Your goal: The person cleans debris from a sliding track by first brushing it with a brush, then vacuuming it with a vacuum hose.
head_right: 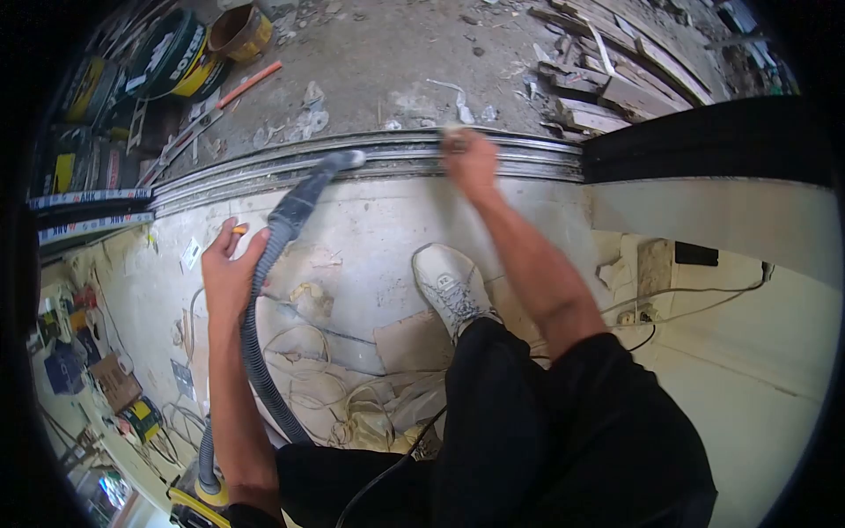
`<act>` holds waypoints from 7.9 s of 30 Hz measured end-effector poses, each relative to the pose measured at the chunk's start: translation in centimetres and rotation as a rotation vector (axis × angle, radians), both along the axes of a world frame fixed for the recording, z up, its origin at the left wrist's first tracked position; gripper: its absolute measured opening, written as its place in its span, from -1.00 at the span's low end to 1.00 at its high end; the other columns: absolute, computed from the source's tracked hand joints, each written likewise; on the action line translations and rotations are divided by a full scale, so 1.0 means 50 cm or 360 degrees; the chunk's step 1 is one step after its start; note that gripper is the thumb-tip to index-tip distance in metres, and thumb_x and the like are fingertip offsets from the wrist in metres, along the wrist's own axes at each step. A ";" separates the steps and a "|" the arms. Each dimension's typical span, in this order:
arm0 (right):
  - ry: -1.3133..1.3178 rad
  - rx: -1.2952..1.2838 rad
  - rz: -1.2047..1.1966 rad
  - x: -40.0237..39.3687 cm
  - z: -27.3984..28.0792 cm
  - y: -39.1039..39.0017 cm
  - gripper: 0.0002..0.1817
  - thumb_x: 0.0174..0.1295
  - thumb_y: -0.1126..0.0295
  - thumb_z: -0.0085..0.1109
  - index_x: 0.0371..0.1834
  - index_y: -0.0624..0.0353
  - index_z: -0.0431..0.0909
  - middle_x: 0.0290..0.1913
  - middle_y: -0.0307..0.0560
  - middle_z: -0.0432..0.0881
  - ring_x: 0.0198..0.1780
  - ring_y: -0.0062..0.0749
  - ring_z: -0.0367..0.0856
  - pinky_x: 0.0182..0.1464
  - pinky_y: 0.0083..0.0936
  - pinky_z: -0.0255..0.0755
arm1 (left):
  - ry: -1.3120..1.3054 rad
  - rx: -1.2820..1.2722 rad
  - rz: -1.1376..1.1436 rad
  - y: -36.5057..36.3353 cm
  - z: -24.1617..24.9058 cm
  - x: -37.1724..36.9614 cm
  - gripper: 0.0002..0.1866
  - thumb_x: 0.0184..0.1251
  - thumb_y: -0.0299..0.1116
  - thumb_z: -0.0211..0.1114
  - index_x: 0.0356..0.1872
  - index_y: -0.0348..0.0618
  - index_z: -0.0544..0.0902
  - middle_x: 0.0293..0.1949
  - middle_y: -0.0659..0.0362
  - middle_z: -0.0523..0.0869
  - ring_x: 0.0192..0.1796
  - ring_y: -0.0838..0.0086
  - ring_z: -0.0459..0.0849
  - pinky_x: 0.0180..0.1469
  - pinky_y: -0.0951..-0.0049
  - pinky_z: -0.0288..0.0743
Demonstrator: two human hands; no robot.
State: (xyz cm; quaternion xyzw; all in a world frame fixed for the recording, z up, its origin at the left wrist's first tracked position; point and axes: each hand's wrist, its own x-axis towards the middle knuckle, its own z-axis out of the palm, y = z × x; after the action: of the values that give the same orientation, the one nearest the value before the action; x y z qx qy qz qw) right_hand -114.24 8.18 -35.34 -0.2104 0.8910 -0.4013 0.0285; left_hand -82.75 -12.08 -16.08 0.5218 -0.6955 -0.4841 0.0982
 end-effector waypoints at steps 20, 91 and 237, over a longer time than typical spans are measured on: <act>0.0084 -0.0269 0.0262 0.013 0.038 0.069 -0.82 0.33 0.36 0.36 -0.11 0.22 0.77 -0.43 -0.22 0.73 -0.43 -0.70 0.51 -0.40 -0.63 0.41 | 0.0035 -0.0011 0.0036 -0.024 -0.003 0.007 -0.15 0.23 -0.20 0.55 0.40 -0.56 0.36 0.23 -0.16 0.63 -0.41 0.58 0.68 -0.60 0.55 0.52; -0.0562 -0.0069 0.0216 0.036 0.021 -0.048 -0.73 0.25 0.21 0.37 -0.15 0.18 0.80 -0.35 -0.02 0.80 -0.35 -0.43 0.73 -0.19 -0.39 0.60 | -0.0089 0.0167 0.0051 -0.072 -0.018 0.036 -0.12 0.21 -0.20 0.55 0.40 -0.61 0.34 0.22 -0.19 0.63 -0.52 0.55 0.66 -0.64 0.55 0.48; -0.0654 0.0171 0.1192 0.193 0.098 -0.273 -0.62 0.32 0.08 0.35 -0.03 0.16 0.77 -0.24 0.10 0.80 -0.30 -0.19 0.75 -0.07 -0.27 0.63 | -0.0198 0.0357 0.0027 -0.114 0.051 0.126 -0.27 0.35 -0.20 0.43 0.35 -0.58 0.39 -0.56 0.25 0.62 -0.75 0.63 0.52 -0.77 0.62 0.32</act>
State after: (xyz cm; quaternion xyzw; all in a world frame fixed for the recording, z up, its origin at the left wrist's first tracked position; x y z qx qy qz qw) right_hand -104.59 -5.46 -30.45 -0.4332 0.7486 -0.3498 0.3600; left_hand -76.44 -17.78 -13.55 0.5644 -0.6374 -0.5246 -0.0001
